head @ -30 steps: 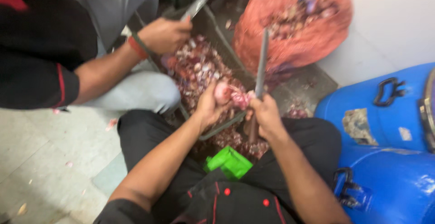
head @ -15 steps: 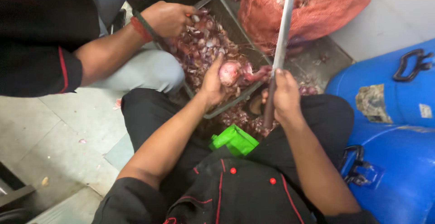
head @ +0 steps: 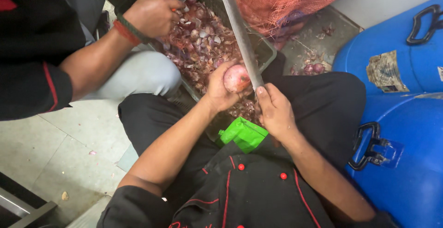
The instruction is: The person sits on the floor and peels red onions using a knife. They remove the outer skin and place the peeled onions into a plastic basket while onion skins accumulate in a tray.
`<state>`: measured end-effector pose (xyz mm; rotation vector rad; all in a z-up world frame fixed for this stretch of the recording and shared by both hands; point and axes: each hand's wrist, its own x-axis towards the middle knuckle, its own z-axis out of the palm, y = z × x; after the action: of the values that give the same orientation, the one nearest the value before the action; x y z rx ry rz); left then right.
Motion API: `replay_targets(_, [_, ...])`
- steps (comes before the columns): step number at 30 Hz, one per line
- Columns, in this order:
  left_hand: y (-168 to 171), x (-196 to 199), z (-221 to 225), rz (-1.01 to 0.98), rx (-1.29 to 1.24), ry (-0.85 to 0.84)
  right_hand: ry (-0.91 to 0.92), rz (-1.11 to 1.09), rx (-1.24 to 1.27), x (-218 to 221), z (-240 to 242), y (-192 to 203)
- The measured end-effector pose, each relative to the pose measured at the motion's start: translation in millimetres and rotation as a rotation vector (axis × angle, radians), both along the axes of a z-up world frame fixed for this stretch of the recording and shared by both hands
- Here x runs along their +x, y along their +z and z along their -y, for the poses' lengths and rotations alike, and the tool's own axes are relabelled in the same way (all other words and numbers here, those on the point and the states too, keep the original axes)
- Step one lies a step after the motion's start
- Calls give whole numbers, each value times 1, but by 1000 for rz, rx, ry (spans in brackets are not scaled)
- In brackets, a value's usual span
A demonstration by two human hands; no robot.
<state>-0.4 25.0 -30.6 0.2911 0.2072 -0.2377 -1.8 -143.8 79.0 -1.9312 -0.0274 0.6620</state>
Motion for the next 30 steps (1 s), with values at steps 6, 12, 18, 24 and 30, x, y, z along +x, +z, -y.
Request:
replay_targets(6, [0,-1,-3,-4,-24,30,62,81,-42,0,0,-5])
replay_targets(12, [-9,2,-8,-91,35,104,187,195,-187,-17,16,-6])
replay_targets(18, [-50,-2,27,95,6,-35,193,242,-115,-13,17,-39])
replay_targets(24, [-22,2,17,-131,93,9,48,-83,169,1,-5,-40])
replay_targets(30, [9,5,-4,112,147,-56,23,-190,197,55,-7,-35])
